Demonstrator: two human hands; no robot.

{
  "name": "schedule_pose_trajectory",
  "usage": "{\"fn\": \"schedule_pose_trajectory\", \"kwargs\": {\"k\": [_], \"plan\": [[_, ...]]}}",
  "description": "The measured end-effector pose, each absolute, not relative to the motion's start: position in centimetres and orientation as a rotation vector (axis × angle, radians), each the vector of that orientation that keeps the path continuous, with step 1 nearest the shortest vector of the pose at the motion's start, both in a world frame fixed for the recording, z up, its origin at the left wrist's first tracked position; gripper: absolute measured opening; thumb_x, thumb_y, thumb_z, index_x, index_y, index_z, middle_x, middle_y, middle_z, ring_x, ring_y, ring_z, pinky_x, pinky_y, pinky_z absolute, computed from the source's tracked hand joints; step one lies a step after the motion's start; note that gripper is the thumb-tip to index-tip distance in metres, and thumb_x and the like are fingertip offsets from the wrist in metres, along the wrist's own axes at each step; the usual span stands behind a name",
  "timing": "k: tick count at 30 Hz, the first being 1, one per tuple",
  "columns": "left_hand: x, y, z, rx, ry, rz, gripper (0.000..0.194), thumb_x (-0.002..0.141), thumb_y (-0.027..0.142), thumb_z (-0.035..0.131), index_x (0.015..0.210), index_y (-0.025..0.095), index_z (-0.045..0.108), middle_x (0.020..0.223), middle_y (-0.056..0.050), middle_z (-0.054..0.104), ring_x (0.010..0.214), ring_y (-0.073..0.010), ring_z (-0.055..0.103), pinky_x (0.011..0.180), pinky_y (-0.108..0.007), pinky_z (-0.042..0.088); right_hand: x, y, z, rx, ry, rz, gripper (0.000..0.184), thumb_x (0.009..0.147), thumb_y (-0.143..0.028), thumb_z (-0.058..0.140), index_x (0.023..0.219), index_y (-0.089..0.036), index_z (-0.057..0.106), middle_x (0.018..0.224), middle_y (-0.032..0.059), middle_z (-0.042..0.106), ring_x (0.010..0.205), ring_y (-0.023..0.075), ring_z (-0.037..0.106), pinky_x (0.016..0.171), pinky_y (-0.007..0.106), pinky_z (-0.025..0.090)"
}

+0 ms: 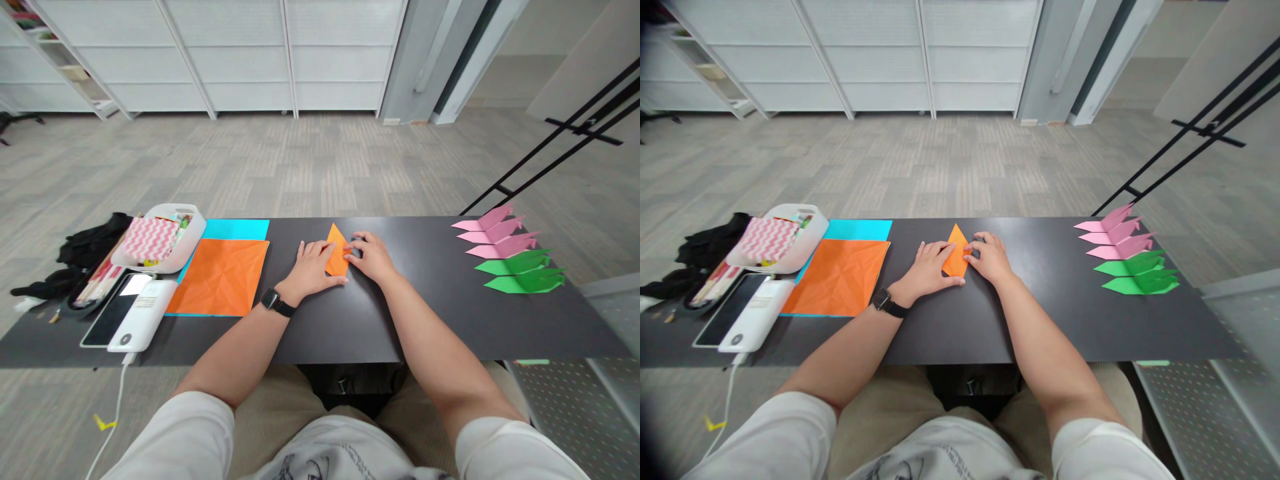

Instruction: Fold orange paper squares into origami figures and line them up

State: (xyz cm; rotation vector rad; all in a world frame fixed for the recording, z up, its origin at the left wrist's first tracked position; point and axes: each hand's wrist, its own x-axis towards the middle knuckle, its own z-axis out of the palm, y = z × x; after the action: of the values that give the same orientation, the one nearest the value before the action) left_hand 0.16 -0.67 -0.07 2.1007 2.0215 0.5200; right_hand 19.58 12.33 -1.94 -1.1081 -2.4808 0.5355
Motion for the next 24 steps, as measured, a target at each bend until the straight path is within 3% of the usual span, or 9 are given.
{"fn": "schedule_pose_trajectory", "kwargs": {"k": [4,7,13,16,20,24], "plan": [[-0.7,-0.4,0.7,1.98,2.149,0.675,0.062,0.101,0.052,0.064,0.154,0.02,0.054,0.142,-0.013,0.067,0.134,-0.0329,0.06,0.125,-0.055,0.038,19.8,13.4,-2.3,-1.168,-2.453,0.52,0.022,0.093,-0.034,0.076,0.114,-0.032,0.083,0.151,0.0073,0.06,0.144,0.0317,0.053,0.128,0.06,0.034],[-1.0,-0.3,0.8,1.946,2.12,0.724,0.045,0.102,0.032,0.059,0.146,0.022,0.061,0.132,-0.009,0.075,0.126,-0.029,0.066,0.12,-0.05,0.044,20.0,14.0,-2.5,-1.189,-2.442,0.516,0.023,0.094,-0.031,0.073,0.115,-0.032,0.083,0.151,0.0074,0.06,0.144,0.0315,0.053,0.127,0.059,0.035],[-1.2,-0.1,0.5,1.95,1.992,0.76,0.063,0.087,0.005,0.055,0.146,0.025,0.063,0.132,-0.004,0.078,0.128,-0.0265,0.068,0.12,-0.049,0.046,20.1,14.1,-2.7,-1.205,-2.411,0.526,0.025,0.094,-0.028,0.07,0.115,-0.033,0.083,0.149,0.0066,0.062,0.142,0.031,0.055,0.127,0.059,0.037],[-1.4,0.0,0.7,1.974,1.947,0.792,0.062,0.087,0.004,0.054,0.144,0.026,0.066,0.133,-0.004,0.077,0.127,-0.0247,0.068,0.115,-0.046,0.05,20.1,14.0,-2.6,-1.201,-2.414,0.537,0.026,0.095,-0.027,0.069,0.116,-0.033,0.083,0.149,0.0063,0.063,0.141,0.0311,0.056,0.128,0.059,0.036],[-1.6,0.2,0.8,2.015,1.931,0.764,0.035,0.098,0.017,0.061,0.128,0.027,0.076,0.13,-0.004,0.077,0.122,-0.0247,0.069,0.113,-0.046,0.051,20.2,14.0,-2.3,-1.177,-2.446,0.553,0.026,0.096,-0.027,0.067,0.116,-0.034,0.083,0.15,0.0063,0.062,0.142,0.0313,0.055,0.129,0.062,0.033],[-1.9,0.2,0.7,2.066,1.88,0.721,0.021,0.1,0.021,0.066,0.113,0.027,0.081,0.122,-0.003,0.078,0.117,-0.0224,0.07,0.112,-0.043,0.052,20.4,13.9,-2.1,-1.134,-2.501,0.55,0.026,0.097,-0.027,0.067,0.116,-0.035,0.083,0.152,0.0058,0.06,0.146,0.0308,0.052,0.131,0.064,0.029]]}}
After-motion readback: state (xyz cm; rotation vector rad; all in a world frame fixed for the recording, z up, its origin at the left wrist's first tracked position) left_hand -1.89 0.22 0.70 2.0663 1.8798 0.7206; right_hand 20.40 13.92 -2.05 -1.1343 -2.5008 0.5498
